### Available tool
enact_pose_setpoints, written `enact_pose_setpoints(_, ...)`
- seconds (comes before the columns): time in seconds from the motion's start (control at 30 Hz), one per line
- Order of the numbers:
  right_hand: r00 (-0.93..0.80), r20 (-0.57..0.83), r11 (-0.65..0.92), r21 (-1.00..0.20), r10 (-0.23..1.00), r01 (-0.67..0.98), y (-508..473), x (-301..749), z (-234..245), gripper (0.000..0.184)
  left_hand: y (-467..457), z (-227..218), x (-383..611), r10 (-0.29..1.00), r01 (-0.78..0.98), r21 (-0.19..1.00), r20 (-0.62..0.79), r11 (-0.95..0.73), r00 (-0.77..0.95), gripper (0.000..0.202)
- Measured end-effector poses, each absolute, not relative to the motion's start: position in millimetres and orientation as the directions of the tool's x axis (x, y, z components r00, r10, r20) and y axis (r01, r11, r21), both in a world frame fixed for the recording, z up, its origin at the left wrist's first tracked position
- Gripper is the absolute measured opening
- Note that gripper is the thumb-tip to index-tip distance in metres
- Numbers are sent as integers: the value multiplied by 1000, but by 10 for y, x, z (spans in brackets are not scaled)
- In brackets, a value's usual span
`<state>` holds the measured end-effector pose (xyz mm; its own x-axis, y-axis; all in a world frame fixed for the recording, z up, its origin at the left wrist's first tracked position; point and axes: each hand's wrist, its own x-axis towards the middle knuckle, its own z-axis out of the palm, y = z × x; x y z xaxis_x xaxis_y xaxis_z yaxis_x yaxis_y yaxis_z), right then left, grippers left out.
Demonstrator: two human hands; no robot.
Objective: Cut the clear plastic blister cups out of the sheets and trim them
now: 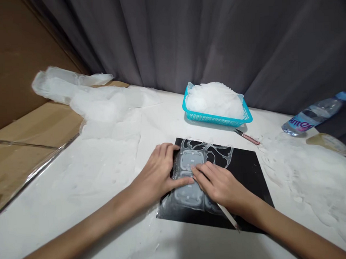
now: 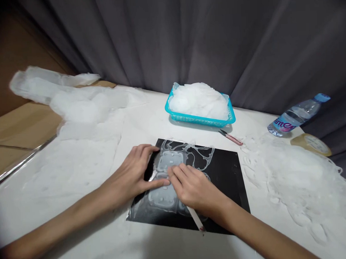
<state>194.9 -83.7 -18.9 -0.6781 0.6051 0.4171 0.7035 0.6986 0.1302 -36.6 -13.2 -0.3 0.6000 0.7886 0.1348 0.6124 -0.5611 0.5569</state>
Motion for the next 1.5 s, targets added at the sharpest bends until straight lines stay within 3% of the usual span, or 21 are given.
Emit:
enact_pose_setpoints(0.07,-631,466,678,87,620,730,-833,1952,-192,33,-197,4,-344,851,674,562,109,-480,514,61)
enact_pose_setpoints(0.17,-581,522,661,43,625,749,-816,1949,-151,31,-274,23,-293,828,588,708,-9,-390,561,43)
enact_pose_setpoints(0.33,-562,530,661,5,635,750,-788,1955,-46,25,-314,81,-216,733,381,912,-155,-151,662,39)
enact_pose_setpoints(0.47,-570,456,687,-136,683,714,-796,1934,8,23,-394,101,-187,720,377,924,-306,67,623,43)
enact_pose_setpoints(0.6,-547,413,670,-258,728,696,-731,1958,33,24,-467,74,-169,720,350,925,-344,148,603,44)
enact_pose_setpoints(0.67,-433,487,608,-292,759,738,-607,2093,69,23,-461,59,-169,704,394,904,-389,166,594,45)
enact_pose_setpoints(0.7,-287,573,532,-320,768,784,-528,2197,103,23,-449,53,-172,694,417,891,-414,177,589,46)
enact_pose_setpoints(0.83,48,657,289,-395,752,872,-293,2640,339,23,-379,67,-205,647,461,868,-462,187,607,47)
enact_pose_setpoints(0.97,-27,519,338,-514,854,789,-364,2674,589,15,-331,155,-253,595,535,836,-494,125,634,47)
enact_pose_setpoints(1.07,-135,386,365,-622,913,692,-478,2546,713,15,-307,218,-288,674,653,749,-426,-112,604,51)
enact_pose_setpoints(1.17,-255,279,378,-691,926,616,-542,2473,787,15,-250,221,-306,846,739,585,-159,-334,509,49)
enact_pose_setpoints(1.23,-334,242,400,-711,911,578,-565,2434,806,16,-183,201,-300,887,709,570,80,-416,456,72)
enact_pose_setpoints(1.3,-421,212,432,-721,882,542,-585,2374,799,17,-111,186,-279,843,597,612,248,-518,477,94)
enact_pose_setpoints(1.33,-462,198,446,-726,864,523,-595,2338,788,18,-82,183,-262,805,525,641,272,-560,526,90)
enact_pose_setpoints(1.4,-515,183,462,-740,838,489,-614,2275,764,24,-53,180,-223,739,388,728,237,-565,630,50)
enact_pose_setpoints(1.43,-514,186,460,-748,837,478,-622,2256,754,28,-54,178,-201,734,340,789,195,-511,651,31)
enact_pose_setpoints(1.5,-448,230,446,-762,864,470,-633,2251,745,33,-80,169,-160,784,254,922,78,-291,616,24)
